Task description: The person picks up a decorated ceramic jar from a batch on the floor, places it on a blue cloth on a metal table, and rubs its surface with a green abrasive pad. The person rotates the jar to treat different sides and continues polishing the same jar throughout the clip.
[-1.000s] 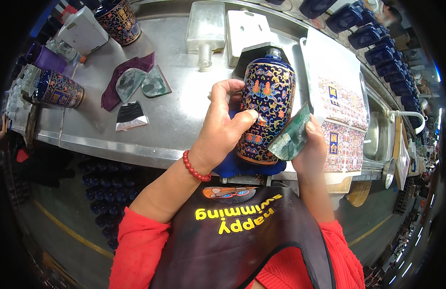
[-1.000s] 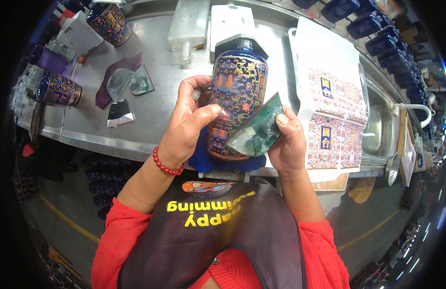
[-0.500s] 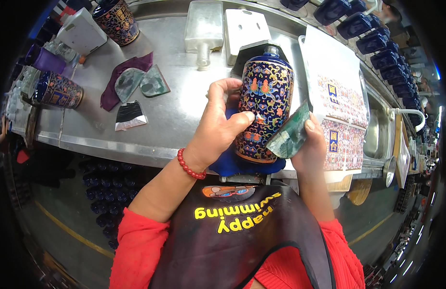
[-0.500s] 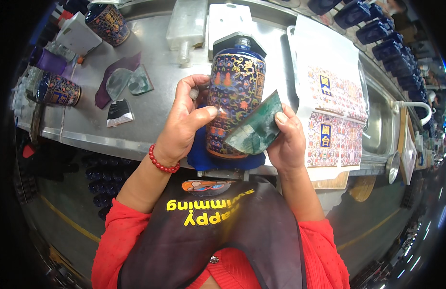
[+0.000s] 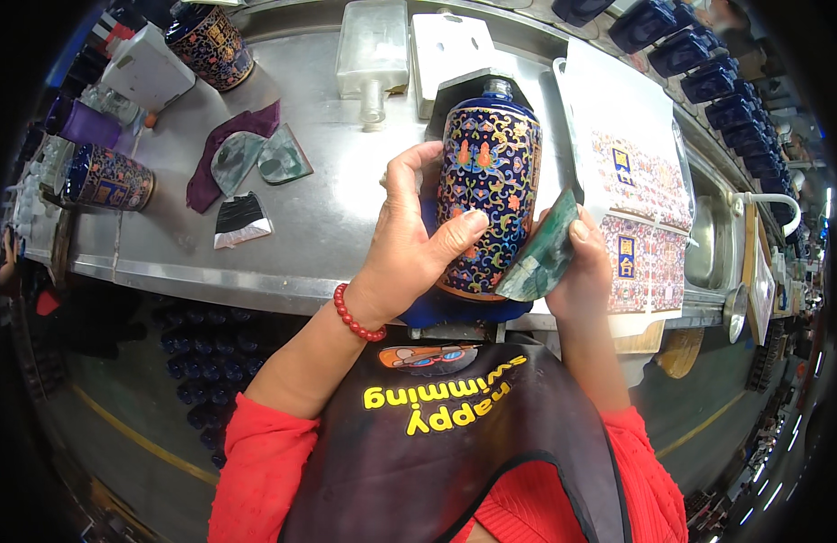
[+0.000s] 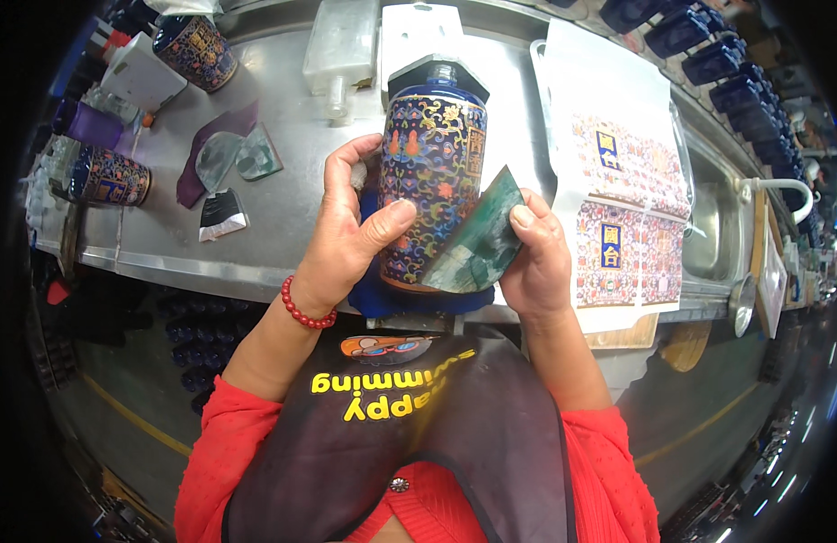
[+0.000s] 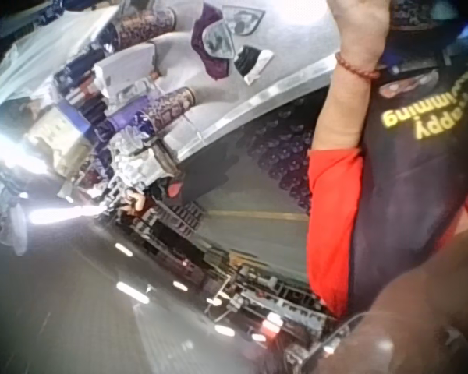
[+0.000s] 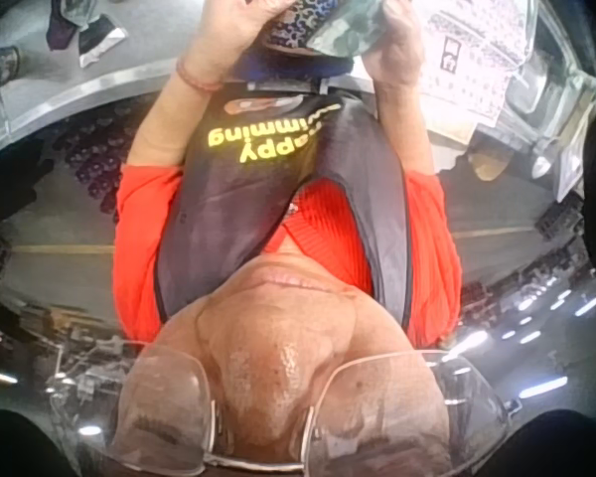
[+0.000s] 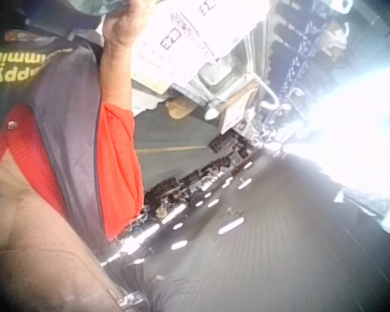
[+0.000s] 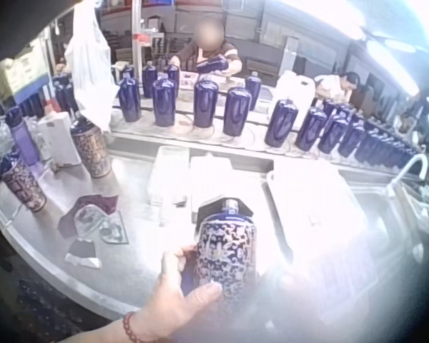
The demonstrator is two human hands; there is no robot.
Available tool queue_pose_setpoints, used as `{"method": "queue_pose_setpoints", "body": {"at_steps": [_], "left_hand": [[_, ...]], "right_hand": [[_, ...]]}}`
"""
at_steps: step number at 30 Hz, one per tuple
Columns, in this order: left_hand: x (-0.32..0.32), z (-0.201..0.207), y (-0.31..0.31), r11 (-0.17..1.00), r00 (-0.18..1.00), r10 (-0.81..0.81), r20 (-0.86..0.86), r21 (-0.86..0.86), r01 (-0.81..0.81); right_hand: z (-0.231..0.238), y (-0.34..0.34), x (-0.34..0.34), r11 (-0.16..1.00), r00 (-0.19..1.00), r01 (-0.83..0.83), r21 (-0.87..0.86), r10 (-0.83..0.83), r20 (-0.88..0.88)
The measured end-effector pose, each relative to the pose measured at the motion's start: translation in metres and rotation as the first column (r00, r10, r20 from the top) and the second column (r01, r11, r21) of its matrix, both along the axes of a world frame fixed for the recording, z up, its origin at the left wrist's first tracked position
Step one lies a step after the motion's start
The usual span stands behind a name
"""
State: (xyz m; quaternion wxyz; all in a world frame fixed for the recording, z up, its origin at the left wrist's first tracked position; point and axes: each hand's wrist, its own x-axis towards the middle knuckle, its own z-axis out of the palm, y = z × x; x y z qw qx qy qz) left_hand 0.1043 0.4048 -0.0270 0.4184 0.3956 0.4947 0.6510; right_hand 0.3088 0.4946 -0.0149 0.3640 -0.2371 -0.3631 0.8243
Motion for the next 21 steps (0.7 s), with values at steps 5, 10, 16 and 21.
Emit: {"method": "queue_pose_setpoints", "body": {"at_steps": [5,10,16,21], "left_hand": [[0.000,0.002,-0.004,1.000,1.000,0.005,-0.018,-0.010,-0.005],[0.001,0.004,-0.005,1.000,0.999,-0.010,0.034,-0.009,0.010],[0.002,0.000,-0.003,1.000,0.999,-0.002,-0.048,0.006,0.002],[-0.002,0.003,-0.005,0.997,0.985,-0.080,0.156,0.013,0.079]], "right_hand": [[0.001,-0.001,-0.001,1.000,1.000,-0.013,-0.004,0.013,-0.007],[0.004,-0.004,-0.003,1.000,1.000,-0.003,0.014,0.003,0.003],[0.009,-0.009,-0.005,1.000,0.997,0.021,0.013,-0.022,0.079],[0.012,-0.011,-0.008,0.998,0.993,0.040,0.046,-0.045,0.112]]}}
